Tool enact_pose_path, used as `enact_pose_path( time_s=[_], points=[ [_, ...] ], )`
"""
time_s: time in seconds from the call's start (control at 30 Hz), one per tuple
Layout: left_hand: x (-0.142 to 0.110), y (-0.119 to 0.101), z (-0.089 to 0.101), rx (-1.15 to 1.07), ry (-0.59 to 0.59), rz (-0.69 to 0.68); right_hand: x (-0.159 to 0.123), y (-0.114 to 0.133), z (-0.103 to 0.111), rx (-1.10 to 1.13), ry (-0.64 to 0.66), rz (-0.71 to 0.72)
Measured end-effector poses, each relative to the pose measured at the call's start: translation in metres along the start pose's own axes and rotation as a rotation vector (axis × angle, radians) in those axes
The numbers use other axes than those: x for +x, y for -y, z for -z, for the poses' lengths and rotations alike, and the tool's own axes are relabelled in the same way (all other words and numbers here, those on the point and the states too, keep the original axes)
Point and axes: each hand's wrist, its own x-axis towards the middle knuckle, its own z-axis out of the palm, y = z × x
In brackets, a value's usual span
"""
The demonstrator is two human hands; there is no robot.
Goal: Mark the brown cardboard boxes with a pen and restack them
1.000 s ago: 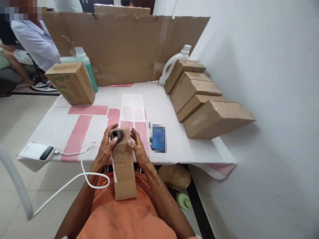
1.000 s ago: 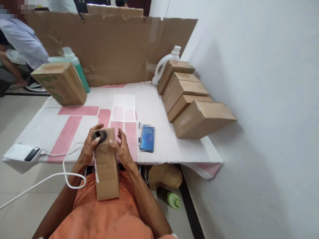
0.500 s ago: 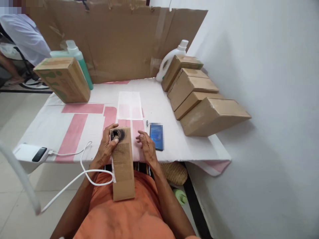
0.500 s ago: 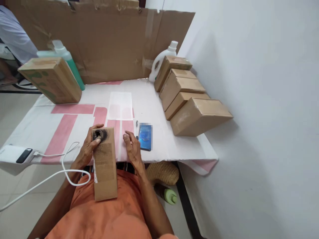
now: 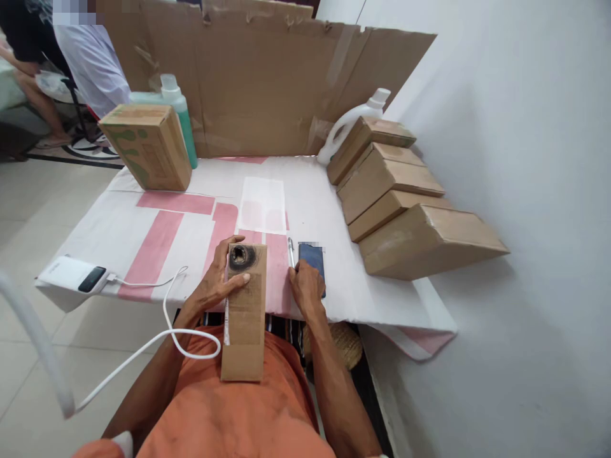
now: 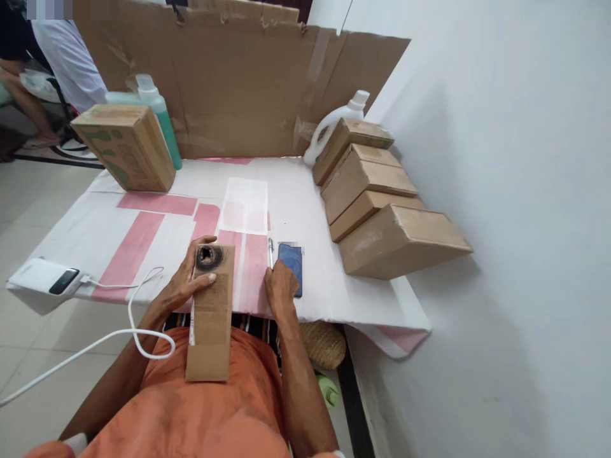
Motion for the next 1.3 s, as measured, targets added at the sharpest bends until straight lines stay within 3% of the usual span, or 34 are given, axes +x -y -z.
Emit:
enact_pose_path(
  time_s=[0.2,0.37,0.43,0.57,0.67,0.77,1.0,1.17,1.3],
  points=[
    [0.001,0.0,-0.002,0.006,-0.022,0.003,0.006,0.004,0.025,0.351,0.053,0.112],
    [0.001,-0.002,-0.005,-0.004,-0.024,0.012,-0.031,0.019,0.06,1.126,0.269,0.224],
    [0.001,-0.002,-0.005,-0.003,-0.03,0.01,-0.05,0.027,0.077,1.293,0.354,0.286],
    [0.0,-0.001,-0.006,-0.011,-0.035,0.012,-0.074,0.039,0.1,1.408,0.461,0.379],
    [-0.001,-0.001,-0.006,-0.016,-0.034,0.012,-0.078,0.047,0.105,1.508,0.45,0.402],
    [-0.001,-0.002,-0.006,-0.017,-0.03,0.016,-0.076,0.057,0.101,1.587,0.409,0.411],
    [0.0,0.002,-0.005,-0.025,-0.04,0.02,-0.076,0.07,0.091,1.693,0.5,0.453],
    [0.0,0.009,-0.008,-0.054,-0.081,-0.002,-0.074,0.069,0.089,1.599,0.414,0.369],
    [0.0,0.009,-0.007,-0.053,-0.062,-0.024,-0.061,0.07,0.074,1.591,0.326,0.34]
  ],
)
